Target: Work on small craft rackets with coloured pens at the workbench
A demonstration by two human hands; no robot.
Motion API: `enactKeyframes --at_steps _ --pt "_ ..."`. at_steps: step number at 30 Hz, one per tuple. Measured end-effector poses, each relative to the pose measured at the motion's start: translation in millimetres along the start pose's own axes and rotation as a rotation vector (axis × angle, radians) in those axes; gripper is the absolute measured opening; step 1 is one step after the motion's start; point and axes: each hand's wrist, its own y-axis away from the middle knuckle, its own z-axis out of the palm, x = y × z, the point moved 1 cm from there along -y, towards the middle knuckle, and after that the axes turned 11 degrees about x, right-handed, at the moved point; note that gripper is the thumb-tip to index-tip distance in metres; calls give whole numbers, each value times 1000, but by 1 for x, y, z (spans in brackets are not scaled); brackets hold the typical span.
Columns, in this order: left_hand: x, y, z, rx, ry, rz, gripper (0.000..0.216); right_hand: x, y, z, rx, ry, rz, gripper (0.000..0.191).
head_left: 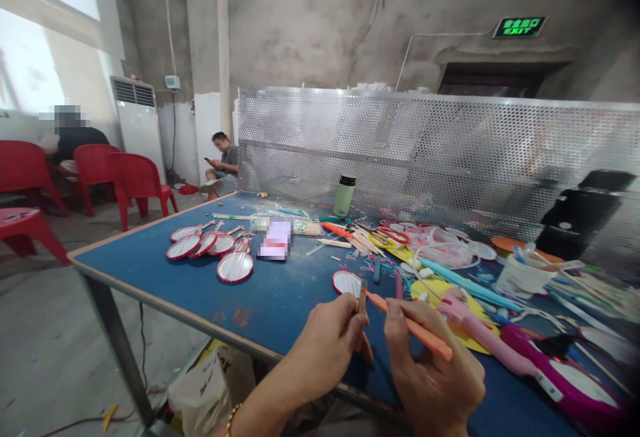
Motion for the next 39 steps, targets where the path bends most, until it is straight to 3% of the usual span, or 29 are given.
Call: enactKeyframes --at_steps 24,28,34,39 --pt "-1 -1 1 -1 -11 15 23 -1 0 2 -24 -3 12 16" --pt "0 0 0 -1 -22 13 22 0 0 1 27 -17 19 16" --pt "1 0 0 13 -6 22 23 1 1 1 -42 -39 7 14" --pt "0 0 0 -4 -17 17 21 1 2 -1 6 4 19 14"
